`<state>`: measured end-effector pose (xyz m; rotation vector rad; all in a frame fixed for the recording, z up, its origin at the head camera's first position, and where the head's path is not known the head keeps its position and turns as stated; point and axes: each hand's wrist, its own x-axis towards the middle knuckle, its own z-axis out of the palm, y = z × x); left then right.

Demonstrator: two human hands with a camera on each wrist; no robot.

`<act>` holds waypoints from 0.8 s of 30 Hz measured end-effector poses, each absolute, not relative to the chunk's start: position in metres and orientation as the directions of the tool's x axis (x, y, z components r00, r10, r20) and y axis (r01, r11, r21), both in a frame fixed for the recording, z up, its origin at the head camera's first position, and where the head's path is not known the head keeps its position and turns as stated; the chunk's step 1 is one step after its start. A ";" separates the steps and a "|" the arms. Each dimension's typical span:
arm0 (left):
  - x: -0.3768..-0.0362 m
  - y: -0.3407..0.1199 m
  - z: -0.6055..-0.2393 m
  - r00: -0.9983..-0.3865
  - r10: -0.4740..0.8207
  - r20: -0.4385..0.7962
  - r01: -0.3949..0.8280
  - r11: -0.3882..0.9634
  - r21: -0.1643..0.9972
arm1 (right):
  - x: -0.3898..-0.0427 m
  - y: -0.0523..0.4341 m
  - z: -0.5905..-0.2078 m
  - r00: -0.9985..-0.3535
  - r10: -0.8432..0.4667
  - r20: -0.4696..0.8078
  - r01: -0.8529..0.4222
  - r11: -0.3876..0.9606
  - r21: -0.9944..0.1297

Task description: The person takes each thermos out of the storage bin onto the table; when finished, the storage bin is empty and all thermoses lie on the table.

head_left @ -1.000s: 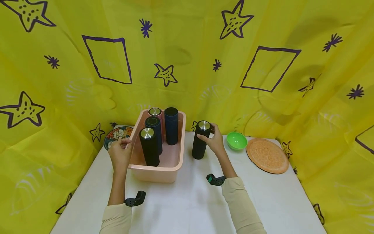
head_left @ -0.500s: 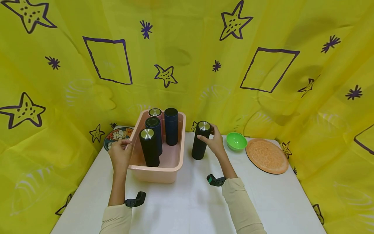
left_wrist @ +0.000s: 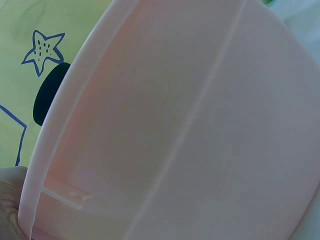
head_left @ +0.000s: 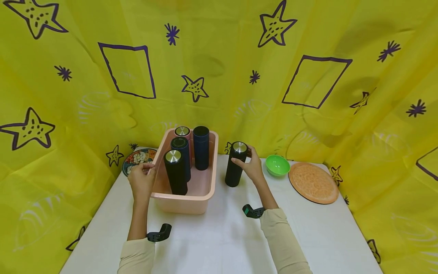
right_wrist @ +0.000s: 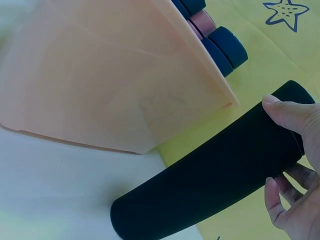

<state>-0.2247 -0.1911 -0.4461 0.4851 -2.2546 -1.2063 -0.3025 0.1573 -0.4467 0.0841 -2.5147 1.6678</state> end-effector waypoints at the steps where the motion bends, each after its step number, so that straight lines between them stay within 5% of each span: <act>1: -0.225 -0.191 -0.446 -0.793 -0.539 0.285 -0.062 0.536 0.842 | -0.302 0.157 -0.446 -0.991 0.021 0.130 -0.112 0.392 -0.913; 11: -0.225 -0.191 -0.446 -0.793 -0.538 0.285 -0.067 0.542 0.838 | -0.299 0.160 -0.444 -0.991 0.014 0.129 -0.112 0.412 -0.904; 24: -0.226 -0.191 -0.447 -0.793 -0.536 0.291 -0.060 0.544 0.837 | -0.299 0.156 -0.422 -0.955 0.002 0.296 -0.275 0.365 -0.889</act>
